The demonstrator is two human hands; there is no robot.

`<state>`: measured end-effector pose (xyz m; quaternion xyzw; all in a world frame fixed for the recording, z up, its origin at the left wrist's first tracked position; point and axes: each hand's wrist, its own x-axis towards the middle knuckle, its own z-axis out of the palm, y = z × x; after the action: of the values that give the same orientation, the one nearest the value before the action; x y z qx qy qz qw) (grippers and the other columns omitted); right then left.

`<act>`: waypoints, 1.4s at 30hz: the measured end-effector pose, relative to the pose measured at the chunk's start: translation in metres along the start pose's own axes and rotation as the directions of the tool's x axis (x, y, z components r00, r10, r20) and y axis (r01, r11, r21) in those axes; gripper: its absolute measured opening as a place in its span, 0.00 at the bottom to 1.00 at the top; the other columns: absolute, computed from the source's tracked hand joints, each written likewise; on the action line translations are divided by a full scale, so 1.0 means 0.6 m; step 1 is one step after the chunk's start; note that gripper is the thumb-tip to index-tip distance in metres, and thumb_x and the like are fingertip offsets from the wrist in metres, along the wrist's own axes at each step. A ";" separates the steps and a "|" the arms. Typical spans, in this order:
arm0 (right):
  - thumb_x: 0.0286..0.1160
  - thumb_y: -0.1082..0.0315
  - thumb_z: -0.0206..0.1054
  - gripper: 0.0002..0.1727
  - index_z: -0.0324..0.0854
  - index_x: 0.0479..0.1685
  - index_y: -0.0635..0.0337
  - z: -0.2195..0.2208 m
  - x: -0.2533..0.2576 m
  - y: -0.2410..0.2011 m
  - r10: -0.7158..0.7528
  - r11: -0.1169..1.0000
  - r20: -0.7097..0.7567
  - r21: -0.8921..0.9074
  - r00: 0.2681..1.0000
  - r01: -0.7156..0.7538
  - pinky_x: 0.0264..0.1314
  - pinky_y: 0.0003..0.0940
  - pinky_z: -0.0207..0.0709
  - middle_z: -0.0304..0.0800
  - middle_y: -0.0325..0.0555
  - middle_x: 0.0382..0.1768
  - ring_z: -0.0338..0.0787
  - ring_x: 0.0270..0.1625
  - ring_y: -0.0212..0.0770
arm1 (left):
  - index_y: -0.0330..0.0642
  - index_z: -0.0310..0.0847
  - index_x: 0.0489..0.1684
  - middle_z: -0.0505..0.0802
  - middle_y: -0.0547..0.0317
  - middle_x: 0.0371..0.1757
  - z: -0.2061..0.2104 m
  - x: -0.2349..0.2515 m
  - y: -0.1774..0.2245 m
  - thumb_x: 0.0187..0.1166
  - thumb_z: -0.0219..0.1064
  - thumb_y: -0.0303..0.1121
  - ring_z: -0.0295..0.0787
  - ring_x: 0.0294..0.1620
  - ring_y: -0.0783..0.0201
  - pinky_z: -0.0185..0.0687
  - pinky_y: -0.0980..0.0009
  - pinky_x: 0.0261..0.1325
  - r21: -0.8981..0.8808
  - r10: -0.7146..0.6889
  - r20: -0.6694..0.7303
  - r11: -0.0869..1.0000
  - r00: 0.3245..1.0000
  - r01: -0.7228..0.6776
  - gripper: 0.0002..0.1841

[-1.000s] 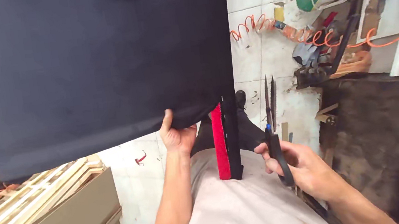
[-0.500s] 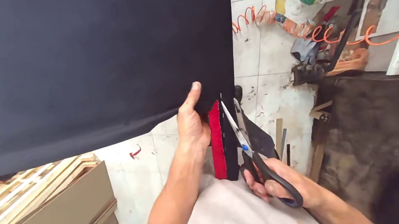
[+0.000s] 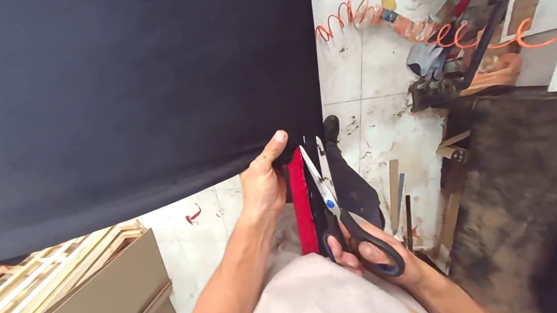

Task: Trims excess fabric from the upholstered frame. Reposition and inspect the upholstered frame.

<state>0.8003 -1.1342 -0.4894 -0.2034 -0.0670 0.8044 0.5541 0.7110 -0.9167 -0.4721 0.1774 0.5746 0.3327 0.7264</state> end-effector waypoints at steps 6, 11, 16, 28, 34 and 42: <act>0.82 0.46 0.67 0.19 0.87 0.43 0.52 0.016 0.013 0.004 -0.024 0.999 -0.116 -0.042 0.993 0.020 0.27 0.16 0.78 0.84 0.27 0.24 0.83 0.25 0.20 | 0.32 0.86 0.47 0.95 0.45 0.41 -0.009 0.007 -0.008 0.80 0.68 0.24 0.94 0.42 0.60 0.91 0.63 0.50 0.019 0.008 0.036 1.000 0.999 -0.009 0.06; 0.77 0.48 0.73 0.15 0.88 0.38 0.50 0.010 -0.004 -0.042 0.038 0.958 -0.278 -0.262 0.960 -0.114 0.19 0.18 0.81 0.85 0.26 0.20 0.84 0.19 0.21 | 0.31 0.86 0.48 0.95 0.45 0.41 -0.012 0.010 -0.012 0.79 0.68 0.23 0.94 0.42 0.59 0.91 0.62 0.50 0.001 0.016 0.044 1.000 0.999 -0.016 0.06; 0.74 0.45 0.74 0.17 0.87 0.32 0.48 0.001 -0.010 -0.122 0.138 0.834 -0.343 -0.466 0.929 -0.296 0.16 0.19 0.78 0.83 0.27 0.17 0.81 0.15 0.22 | 0.31 0.85 0.50 0.95 0.44 0.42 -0.013 0.009 -0.016 0.78 0.70 0.23 0.94 0.45 0.56 0.91 0.58 0.55 -0.056 0.002 0.057 0.998 0.998 0.001 0.08; 0.67 0.36 0.74 0.23 0.88 0.33 0.46 -0.021 0.009 -0.270 0.420 0.484 -0.404 -0.658 0.813 -0.577 0.17 0.21 0.80 0.85 0.29 0.18 0.84 0.17 0.25 | 0.33 0.87 0.45 0.95 0.48 0.37 -0.030 0.021 -0.031 0.78 0.69 0.23 0.93 0.38 0.63 0.91 0.65 0.47 -0.097 0.030 0.158 0.995 0.987 -0.015 0.04; 0.72 0.38 0.71 0.27 0.86 0.61 0.46 0.028 0.014 -0.376 0.104 0.076 -0.289 -0.952 0.952 -0.297 0.27 0.20 0.80 0.88 0.25 0.33 0.84 0.29 0.20 | 0.37 0.85 0.38 0.90 0.57 0.25 -0.060 0.055 -0.071 0.77 0.69 0.24 0.78 0.19 0.74 0.76 0.78 0.26 -0.166 0.039 0.225 0.986 0.974 -0.001 0.00; 0.81 0.72 0.61 0.21 0.81 0.72 0.59 0.226 0.394 -0.376 -0.225 -0.629 0.356 -0.764 0.907 0.144 0.62 0.45 0.84 0.88 0.53 0.67 0.91 0.62 0.47 | 0.37 0.81 0.44 0.93 0.57 0.30 -0.060 0.083 -0.097 0.81 0.63 0.24 0.90 0.29 0.69 0.89 0.71 0.39 -0.349 -0.007 0.289 0.930 0.957 0.112 0.02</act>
<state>0.8693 -0.8160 -0.3511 -0.5776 -0.7648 0.1634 0.2340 0.6989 -0.9286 -0.5551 0.0685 0.3987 0.3816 0.8311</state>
